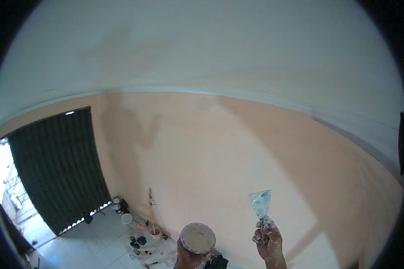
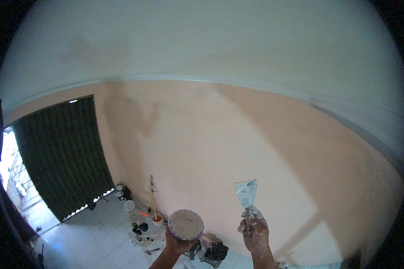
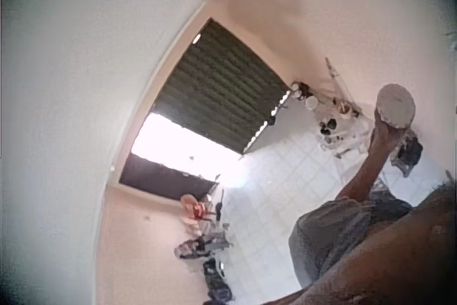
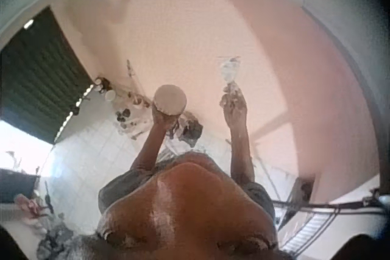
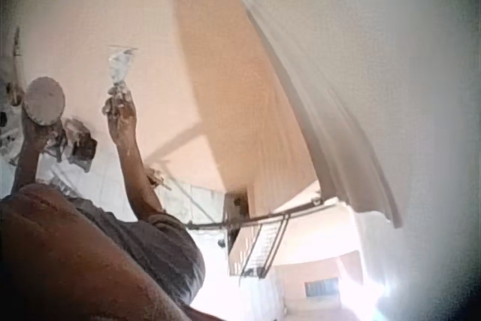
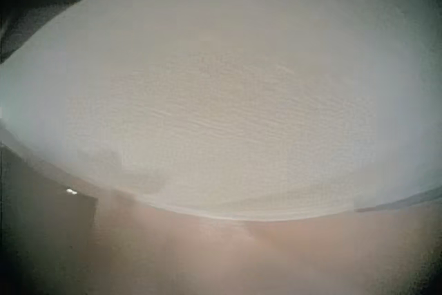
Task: The person applies white plaster to the ceiling cornice using a putty knife and a small container. They repeatedly scoop plaster from the container and smooth it onto the decorative molding, working along the ceiling edge in a stairwell area.
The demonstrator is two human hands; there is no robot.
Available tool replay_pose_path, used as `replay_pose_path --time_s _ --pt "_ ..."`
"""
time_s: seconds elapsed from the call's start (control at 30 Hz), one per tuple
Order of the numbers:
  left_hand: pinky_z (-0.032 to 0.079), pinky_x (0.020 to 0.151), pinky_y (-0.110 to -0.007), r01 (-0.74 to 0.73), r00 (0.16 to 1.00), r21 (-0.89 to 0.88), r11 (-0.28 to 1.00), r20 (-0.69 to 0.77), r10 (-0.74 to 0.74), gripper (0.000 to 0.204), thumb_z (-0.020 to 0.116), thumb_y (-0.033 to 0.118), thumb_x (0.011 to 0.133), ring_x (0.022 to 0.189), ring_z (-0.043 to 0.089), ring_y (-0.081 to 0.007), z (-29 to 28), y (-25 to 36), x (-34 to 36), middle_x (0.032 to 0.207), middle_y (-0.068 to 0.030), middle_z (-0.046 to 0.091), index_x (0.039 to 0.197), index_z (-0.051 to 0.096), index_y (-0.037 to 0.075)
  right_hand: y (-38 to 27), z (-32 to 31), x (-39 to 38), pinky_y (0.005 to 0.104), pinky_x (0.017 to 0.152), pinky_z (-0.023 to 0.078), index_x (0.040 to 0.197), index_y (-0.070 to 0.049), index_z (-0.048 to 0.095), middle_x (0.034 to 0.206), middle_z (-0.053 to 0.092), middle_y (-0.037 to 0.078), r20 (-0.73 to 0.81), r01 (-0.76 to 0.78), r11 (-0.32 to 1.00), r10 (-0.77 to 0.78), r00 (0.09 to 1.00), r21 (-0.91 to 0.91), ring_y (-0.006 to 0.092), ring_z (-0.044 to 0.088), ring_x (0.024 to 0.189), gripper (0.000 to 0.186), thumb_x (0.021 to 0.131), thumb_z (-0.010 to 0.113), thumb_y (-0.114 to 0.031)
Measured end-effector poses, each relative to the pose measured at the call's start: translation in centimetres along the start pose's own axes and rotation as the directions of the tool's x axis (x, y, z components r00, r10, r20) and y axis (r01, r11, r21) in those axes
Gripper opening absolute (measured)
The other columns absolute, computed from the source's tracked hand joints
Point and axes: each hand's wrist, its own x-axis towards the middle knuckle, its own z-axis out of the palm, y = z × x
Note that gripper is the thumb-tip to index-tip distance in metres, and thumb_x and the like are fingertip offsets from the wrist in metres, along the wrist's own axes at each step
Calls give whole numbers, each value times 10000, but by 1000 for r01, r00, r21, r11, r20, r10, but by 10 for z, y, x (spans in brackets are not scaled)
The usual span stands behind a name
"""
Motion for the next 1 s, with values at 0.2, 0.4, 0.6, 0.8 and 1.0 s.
replay_pose_path --time_s 0.2,0.4,0.6,0.8,1.0 --pt "469 1004 -573 -60 992 -60 996 105 66 678 490 608 902 1251 548 -367 -33 -11 -18 1389 -125 549 1405 492 155 29 20 31 332 686 481 1294 -11 512 1074 609 62 199 -96 991 76 977 93 167 602 784 406 943 643 -170" --pt "491 1005 -545 -130 976 -466 875 94 196 667 473 600 934 1273 544 -355 -77 11 -79 1420 -129 532 1431 471 156 55 36 -9 366 688 496 1350 -41 524 1056 628 65 88 -132 988 124 988 85 183 561 788 484 899 652 -160" --pt "414 1107 -533 -429 888 -252 868 -297 352 756 477 656 923 1349 481 -340 -65 48 -144 1476 -121 487 1480 421 148 89 32 5 294 636 474 1317 -60 522 1164 595 82 388 -326 926 233 892 192 138 505 731 472 889 704 -135" --pt "456 1036 -555 -456 877 -251 854 -292 383 677 412 597 920 1284 529 -342 -97 20 -112 1405 -127 541 1429 484 156 104 -2 27 260 602 436 1343 -55 500 1118 589 75 258 -364 905 306 916 218 105 472 724 465 919 679 -122" --pt "412 1102 -545 -309 943 -315 897 -227 245 689 385 600 943 1352 482 -336 -99 -11 -59 1477 -138 477 1469 436 158 92 -62 42 239 580 403 1338 -53 509 1109 586 72 279 -350 890 271 921 291 105 434 693 435 932 656 -106"
